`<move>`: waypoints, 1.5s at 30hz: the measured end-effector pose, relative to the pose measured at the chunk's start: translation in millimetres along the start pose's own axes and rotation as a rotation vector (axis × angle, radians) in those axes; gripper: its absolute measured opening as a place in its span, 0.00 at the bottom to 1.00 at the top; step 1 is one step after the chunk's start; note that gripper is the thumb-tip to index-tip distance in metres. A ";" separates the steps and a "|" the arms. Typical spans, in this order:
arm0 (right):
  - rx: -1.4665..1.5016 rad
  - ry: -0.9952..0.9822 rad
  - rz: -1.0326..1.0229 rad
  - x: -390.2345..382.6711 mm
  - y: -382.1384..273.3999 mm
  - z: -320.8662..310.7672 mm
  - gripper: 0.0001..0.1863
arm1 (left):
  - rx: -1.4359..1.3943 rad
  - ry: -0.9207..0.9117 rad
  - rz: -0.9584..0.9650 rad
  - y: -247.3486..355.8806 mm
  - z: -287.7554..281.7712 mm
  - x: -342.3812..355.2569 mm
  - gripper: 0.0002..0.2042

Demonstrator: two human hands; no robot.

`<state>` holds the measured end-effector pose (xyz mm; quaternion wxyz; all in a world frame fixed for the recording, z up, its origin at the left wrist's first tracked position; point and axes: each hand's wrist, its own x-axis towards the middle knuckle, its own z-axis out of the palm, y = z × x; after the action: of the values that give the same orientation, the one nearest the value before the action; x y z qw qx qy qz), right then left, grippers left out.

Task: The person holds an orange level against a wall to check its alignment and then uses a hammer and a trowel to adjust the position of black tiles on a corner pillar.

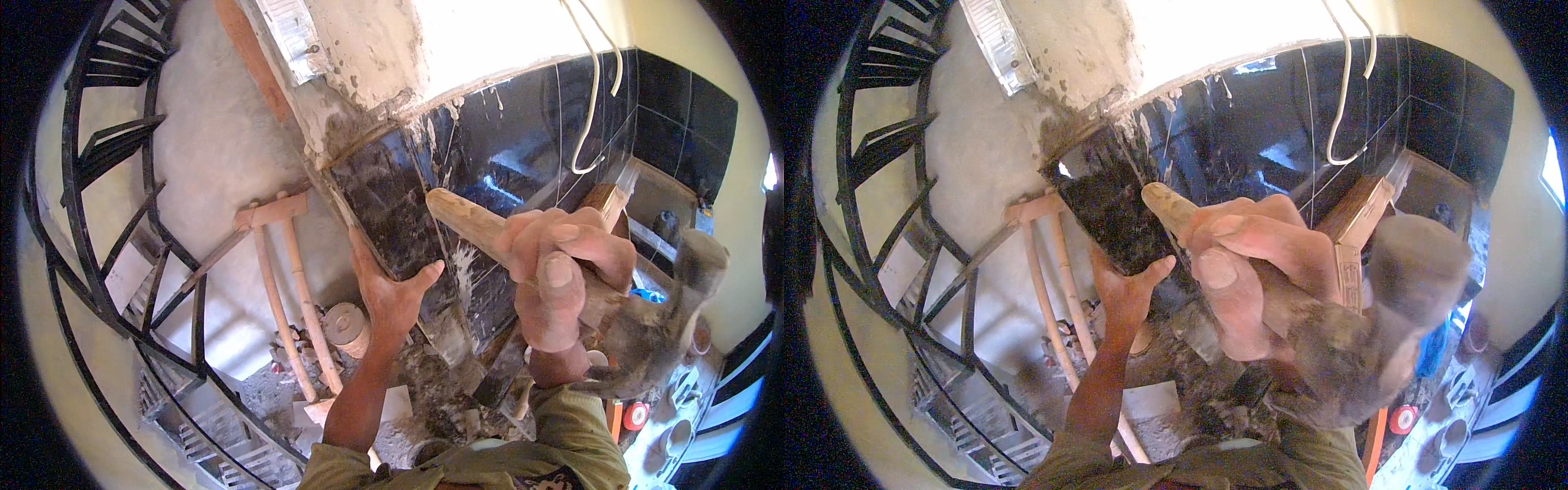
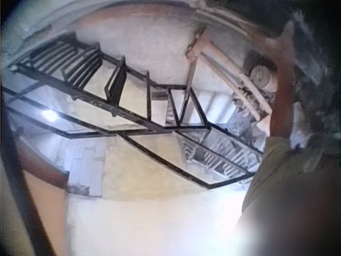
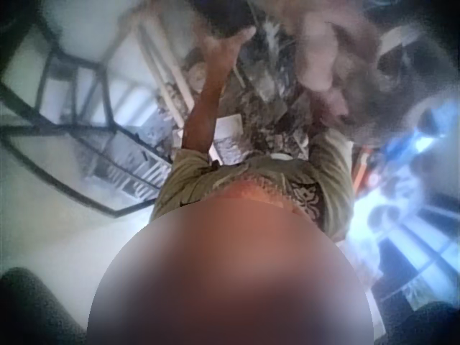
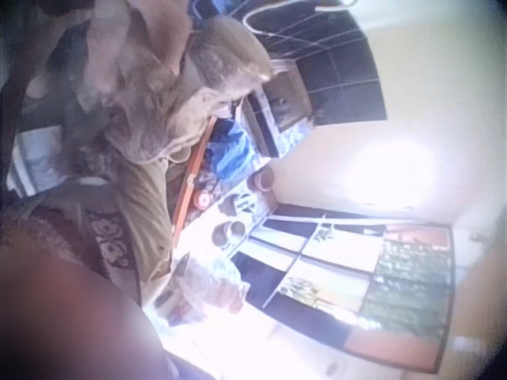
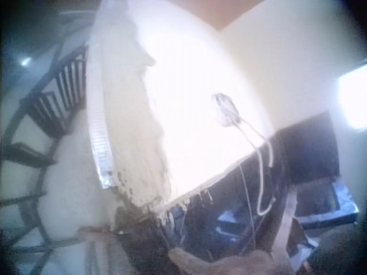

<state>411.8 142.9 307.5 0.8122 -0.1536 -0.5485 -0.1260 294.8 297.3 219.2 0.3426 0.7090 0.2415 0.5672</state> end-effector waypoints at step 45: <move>0.103 -0.070 -0.096 24.2 15.8 12.0 0.09 | 0.011 0.016 0.051 -0.8 2.8 0.1 0.57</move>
<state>416.4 161.3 332.4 0.7925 -0.0896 -0.5889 -0.1311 297.5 297.3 218.3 0.3223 0.7123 0.2293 0.5798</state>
